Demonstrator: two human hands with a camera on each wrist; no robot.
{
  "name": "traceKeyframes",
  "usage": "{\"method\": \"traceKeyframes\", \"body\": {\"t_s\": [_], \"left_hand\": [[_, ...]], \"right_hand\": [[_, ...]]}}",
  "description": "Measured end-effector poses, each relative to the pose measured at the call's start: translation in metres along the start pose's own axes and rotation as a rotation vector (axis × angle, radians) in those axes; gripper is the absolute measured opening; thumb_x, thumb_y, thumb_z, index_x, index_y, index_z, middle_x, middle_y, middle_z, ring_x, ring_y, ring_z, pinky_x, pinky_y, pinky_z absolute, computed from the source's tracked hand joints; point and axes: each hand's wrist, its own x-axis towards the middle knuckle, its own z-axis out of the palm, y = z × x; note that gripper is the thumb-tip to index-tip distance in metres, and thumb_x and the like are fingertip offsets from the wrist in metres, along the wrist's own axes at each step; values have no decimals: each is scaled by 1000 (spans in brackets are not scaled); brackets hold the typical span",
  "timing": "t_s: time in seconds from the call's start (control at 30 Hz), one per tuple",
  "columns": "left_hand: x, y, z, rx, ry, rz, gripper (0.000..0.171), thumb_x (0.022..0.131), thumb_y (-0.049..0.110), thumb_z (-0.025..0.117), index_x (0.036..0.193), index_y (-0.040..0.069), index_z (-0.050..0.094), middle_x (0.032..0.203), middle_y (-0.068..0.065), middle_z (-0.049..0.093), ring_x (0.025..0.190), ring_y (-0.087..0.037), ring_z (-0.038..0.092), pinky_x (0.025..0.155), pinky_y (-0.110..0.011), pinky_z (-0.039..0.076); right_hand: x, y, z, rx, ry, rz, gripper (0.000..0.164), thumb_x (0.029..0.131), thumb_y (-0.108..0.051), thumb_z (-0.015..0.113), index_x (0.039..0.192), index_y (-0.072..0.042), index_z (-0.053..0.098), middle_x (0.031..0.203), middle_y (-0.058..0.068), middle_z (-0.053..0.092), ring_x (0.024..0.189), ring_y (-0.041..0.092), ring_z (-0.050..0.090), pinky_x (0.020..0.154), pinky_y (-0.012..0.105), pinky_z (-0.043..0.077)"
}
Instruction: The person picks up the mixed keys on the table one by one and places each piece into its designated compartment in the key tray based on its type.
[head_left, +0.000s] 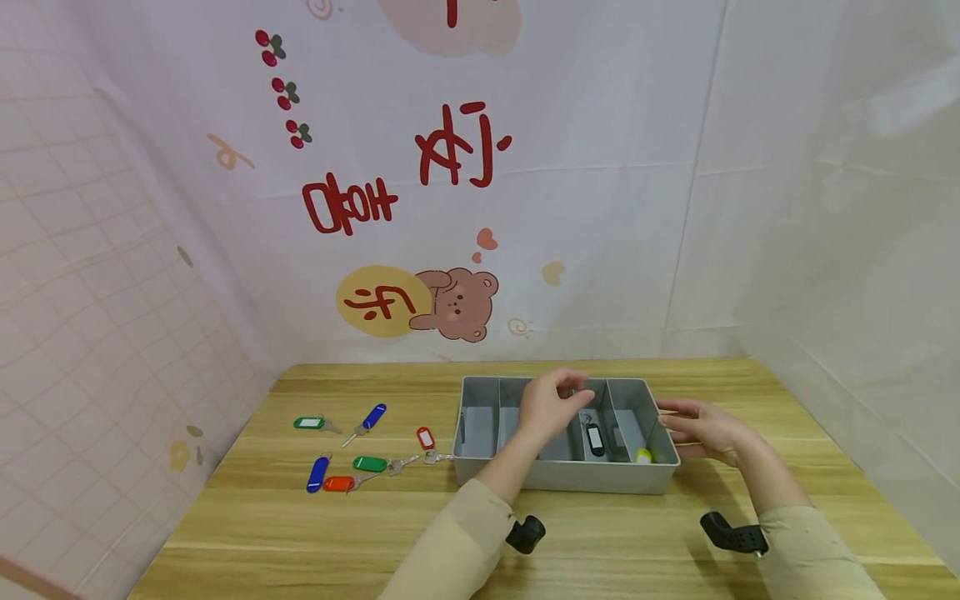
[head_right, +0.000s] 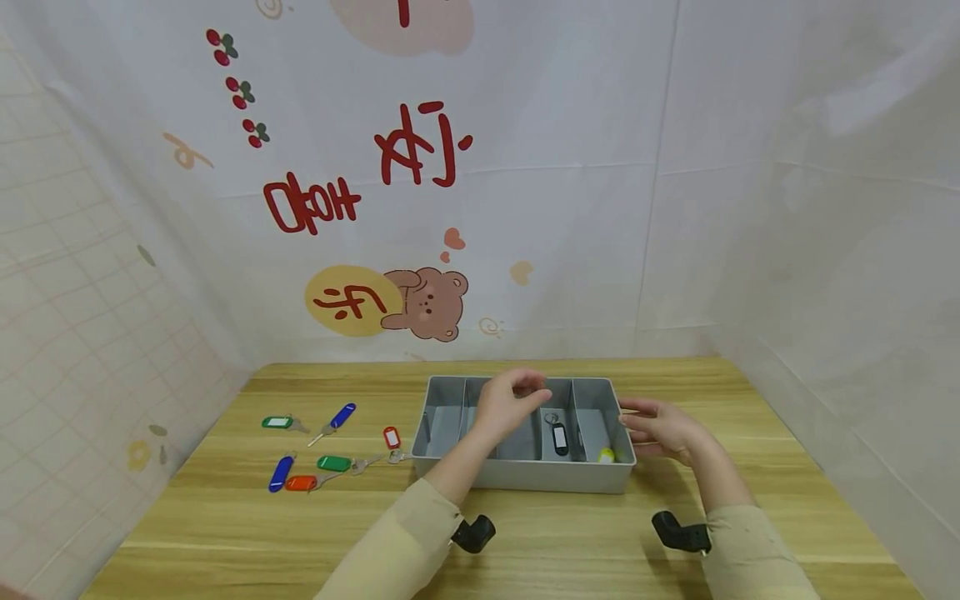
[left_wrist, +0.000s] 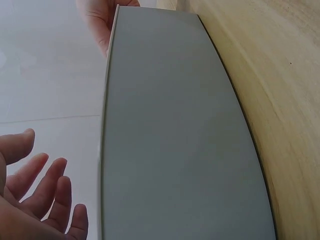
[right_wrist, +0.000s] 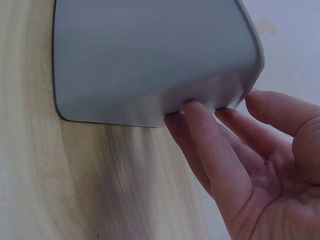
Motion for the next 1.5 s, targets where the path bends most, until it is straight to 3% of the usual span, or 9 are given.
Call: {"method": "traceKeyframes", "body": {"t_s": [0.17, 0.33, 0.7, 0.9, 1.1, 1.3, 1.5], "left_hand": [[-4, -1, -7, 6, -40, 28, 30, 92, 27, 73, 119, 14, 71, 112, 0, 70, 107, -24, 63, 89, -32, 50], [-7, -1, -15, 5, -57, 60, 33, 93, 30, 72, 123, 16, 69, 117, -1, 69, 111, -25, 62, 92, -33, 49], [-15, -5, -26, 18, -82, 133, 42, 91, 29, 74, 130, 14, 65, 125, -3, 66, 116, -24, 61, 96, -39, 48], [-20, -6, -33, 84, -71, 173, 46, 90, 32, 75, 132, 15, 64, 128, 0, 65, 119, -22, 58, 98, -36, 46], [-26, -14, -42, 165, -64, 177, 52, 88, 37, 75, 136, 21, 61, 132, 5, 62, 125, -24, 50, 101, -44, 41], [-31, -18, -53, 136, -78, 191, 56, 87, 37, 76, 137, 18, 59, 134, 1, 60, 128, -28, 47, 102, -49, 39], [-33, -18, -65, 86, -80, 156, 60, 86, 39, 77, 139, 19, 58, 136, 0, 58, 131, -29, 44, 103, -53, 38]], "right_hand": [[-1, 0, -1, 18, -11, -13, 65, 104, -12, 52, 148, 17, 16, 130, 21, 58, 106, 26, 66, 87, 44, 54], [0, 0, -1, 42, -18, -16, 66, 103, -11, 53, 148, 18, 15, 126, 15, 61, 105, 25, 66, 86, 43, 55], [1, 0, -2, 28, -14, -11, 66, 103, -12, 52, 148, 18, 13, 131, 22, 57, 106, 24, 66, 87, 42, 54], [0, 0, -1, 30, -12, -9, 66, 103, -11, 53, 148, 18, 14, 129, 19, 58, 104, 22, 66, 86, 42, 55], [0, 0, -2, 37, -32, -15, 65, 104, -11, 52, 148, 18, 14, 126, 14, 61, 105, 24, 66, 86, 43, 55], [1, 0, -2, 36, -39, -12, 65, 104, -11, 51, 148, 18, 14, 128, 17, 60, 107, 27, 66, 86, 43, 55], [2, 0, -3, 40, -30, -6, 65, 104, -12, 51, 148, 17, 14, 129, 19, 59, 107, 25, 66, 87, 43, 54]]}}
